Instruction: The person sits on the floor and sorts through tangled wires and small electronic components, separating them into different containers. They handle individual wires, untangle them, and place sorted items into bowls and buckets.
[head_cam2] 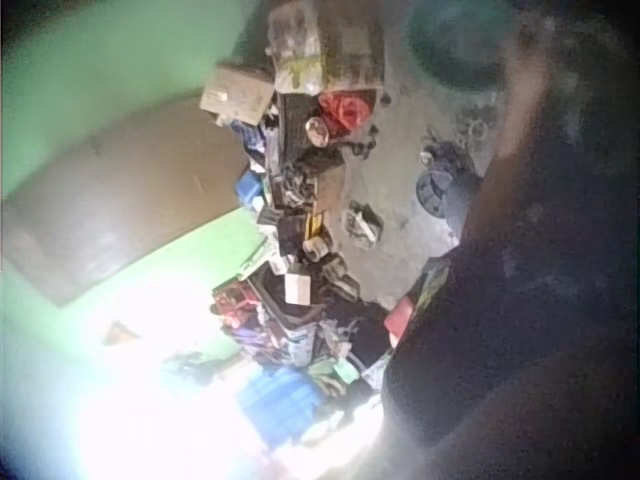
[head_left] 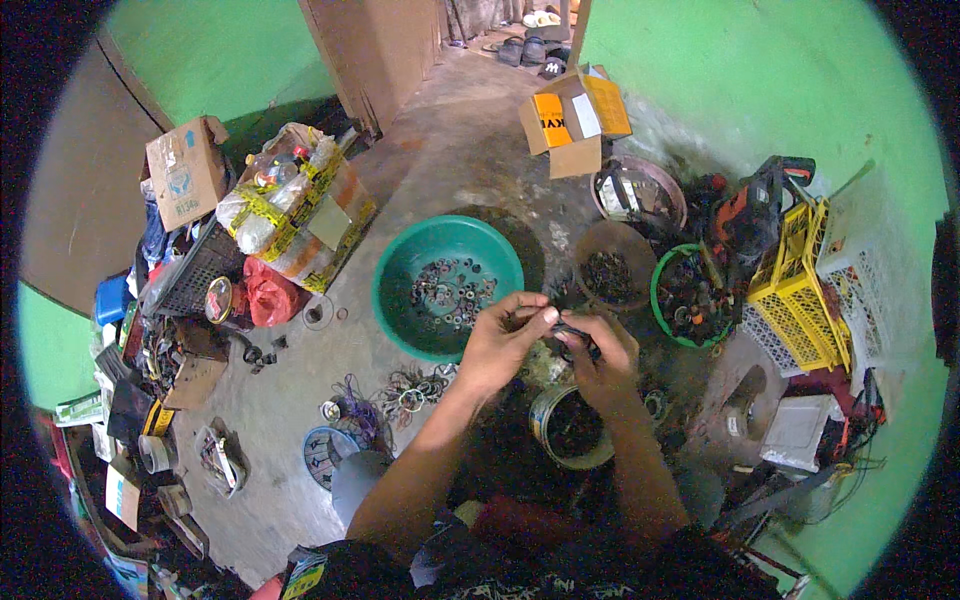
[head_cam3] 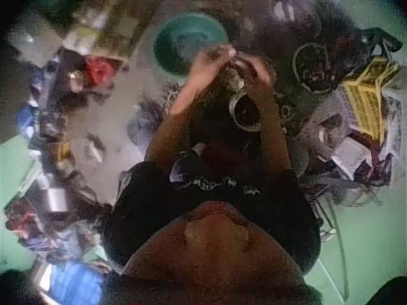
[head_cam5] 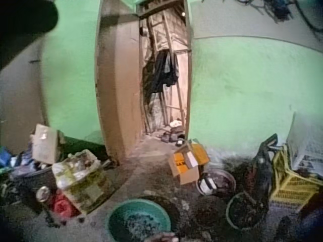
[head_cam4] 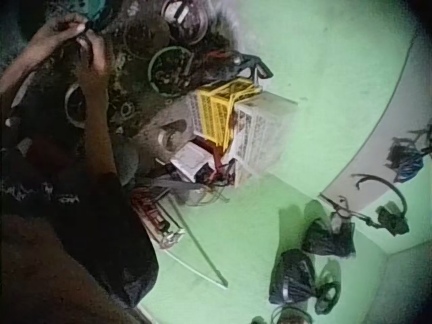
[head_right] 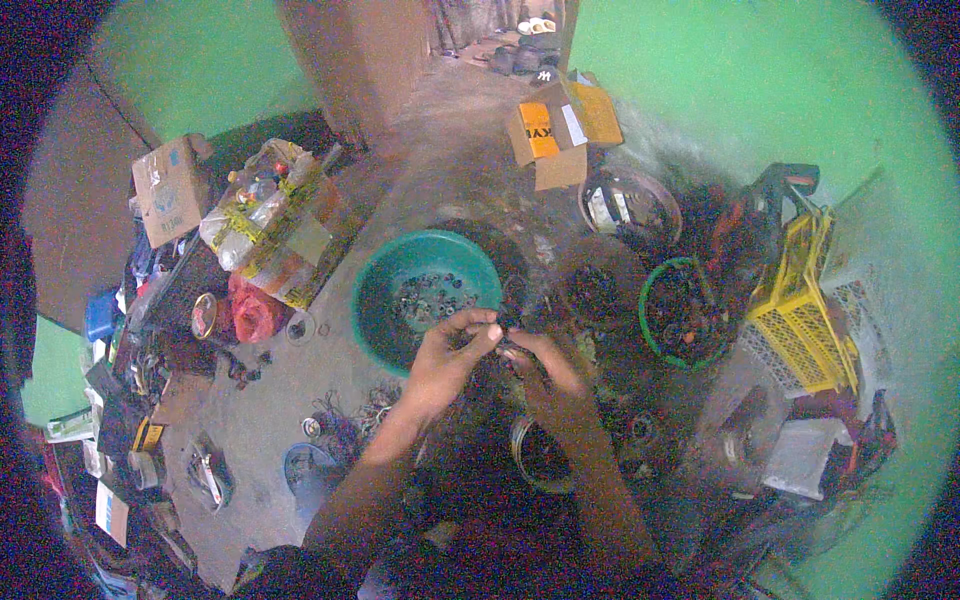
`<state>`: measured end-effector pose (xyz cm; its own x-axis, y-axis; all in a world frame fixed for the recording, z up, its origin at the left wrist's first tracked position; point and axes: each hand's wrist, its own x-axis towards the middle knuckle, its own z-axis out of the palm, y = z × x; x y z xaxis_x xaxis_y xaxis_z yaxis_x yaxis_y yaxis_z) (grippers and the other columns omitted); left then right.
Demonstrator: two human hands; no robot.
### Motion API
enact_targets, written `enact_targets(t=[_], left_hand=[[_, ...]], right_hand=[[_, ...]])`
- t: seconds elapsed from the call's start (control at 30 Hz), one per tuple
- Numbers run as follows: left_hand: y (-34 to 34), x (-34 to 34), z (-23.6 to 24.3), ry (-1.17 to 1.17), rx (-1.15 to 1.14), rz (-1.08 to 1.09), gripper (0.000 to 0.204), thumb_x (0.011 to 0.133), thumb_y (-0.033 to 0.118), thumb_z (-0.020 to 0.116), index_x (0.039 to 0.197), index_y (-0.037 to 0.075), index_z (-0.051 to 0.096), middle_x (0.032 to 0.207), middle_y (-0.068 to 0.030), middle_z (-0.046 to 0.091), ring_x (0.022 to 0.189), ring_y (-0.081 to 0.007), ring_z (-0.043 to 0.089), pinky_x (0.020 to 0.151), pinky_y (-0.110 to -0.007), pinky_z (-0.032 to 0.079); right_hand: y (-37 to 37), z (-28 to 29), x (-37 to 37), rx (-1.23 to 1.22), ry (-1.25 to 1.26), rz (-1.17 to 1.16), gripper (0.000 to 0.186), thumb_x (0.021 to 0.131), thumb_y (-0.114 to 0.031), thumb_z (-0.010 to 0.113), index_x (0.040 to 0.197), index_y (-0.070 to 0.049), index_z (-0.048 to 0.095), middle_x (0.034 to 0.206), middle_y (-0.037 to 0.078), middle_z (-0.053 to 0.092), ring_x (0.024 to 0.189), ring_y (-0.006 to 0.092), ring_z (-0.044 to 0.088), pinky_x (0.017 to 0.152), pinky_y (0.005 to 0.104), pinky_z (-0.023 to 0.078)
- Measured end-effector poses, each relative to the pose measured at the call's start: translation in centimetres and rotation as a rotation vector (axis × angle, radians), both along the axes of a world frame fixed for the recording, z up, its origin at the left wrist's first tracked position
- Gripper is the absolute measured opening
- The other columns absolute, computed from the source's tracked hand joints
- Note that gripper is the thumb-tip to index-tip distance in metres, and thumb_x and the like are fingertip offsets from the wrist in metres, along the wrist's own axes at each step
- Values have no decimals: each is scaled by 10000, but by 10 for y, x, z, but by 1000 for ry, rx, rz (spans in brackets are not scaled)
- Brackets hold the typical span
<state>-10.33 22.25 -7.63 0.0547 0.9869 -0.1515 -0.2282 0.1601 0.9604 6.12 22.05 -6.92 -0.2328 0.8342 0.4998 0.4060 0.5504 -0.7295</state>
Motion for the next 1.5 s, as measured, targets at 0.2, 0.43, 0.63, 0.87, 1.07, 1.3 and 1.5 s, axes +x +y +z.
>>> enact_targets(t=[0.2, 0.43, 0.63, 0.87, 1.07, 1.3, 1.5], left_hand=[[0, 3, 3, -322, -269, -33, 292, 959, 200, 664, 1153, -4, 586, 961, -46, 661, 843, -105, 621, 817, -261, 515], [-13, 12, 14, -351, -374, 3, 222, 974, 212, 642, 1083, 26, 593, 911, -6, 628, 794, -85, 582, 772, -254, 513], [-25, 20, 2, 150, 282, 158, 132, 1002, 173, 592, 963, 54, 552, 791, 33, 529, 722, -45, 458, 617, -225, 383], [-38, 14, 10, -1, 172, 89, 219, 1031, 237, 540, 888, 76, 504, 746, 43, 471, 692, -44, 438, 609, -233, 388], [-42, 8, 11, -228, 82, 15, 271, 1036, 266, 529, 833, 100, 458, 713, 23, 478, 634, -63, 475, 570, -245, 412], [-39, 8, 14, -299, 85, -18, 223, 1019, 218, 564, 866, 86, 470, 727, 13, 501, 652, -63, 492, 565, -243, 417], [-46, 15, 23, -32, 214, 1, 66, 992, 126, 582, 1013, 86, 533, 847, 32, 490, 808, -69, 472, 750, -239, 425]], right_hand=[[-4, 3, 6, 32, -2, 4, 219, 817, 76, 659, 1023, 0, 654, 956, 170, 672, 840, 307, 684, 725, 357, 541], [-17, 7, 6, 45, -13, 0, 152, 927, -80, 618, 1060, -23, 667, 952, 160, 680, 844, 302, 684, 728, 383, 546], [-29, 11, 3, 6, 10, -24, 153, 920, -92, 626, 1049, -17, 657, 945, 153, 672, 781, 279, 667, 751, 355, 527], [-42, 8, -6, -246, 252, 41, 164, 901, -35, 645, 1061, 0, 644, 983, 136, 674, 860, 181, 657, 785, 317, 521], [-45, -7, -11, -265, 357, 67, 176, 897, -22, 646, 1071, 1, 640, 1010, 138, 677, 903, 188, 659, 821, 314, 523], [-41, 0, -13, -80, 316, -41, 165, 903, -8, 623, 1067, 8, 630, 943, 138, 657, 869, 199, 657, 793, 318, 532], [-48, 8, -16, -214, 430, -92, 152, 911, -6, 623, 1061, 6, 607, 933, 102, 652, 807, 146, 644, 711, 288, 530]])
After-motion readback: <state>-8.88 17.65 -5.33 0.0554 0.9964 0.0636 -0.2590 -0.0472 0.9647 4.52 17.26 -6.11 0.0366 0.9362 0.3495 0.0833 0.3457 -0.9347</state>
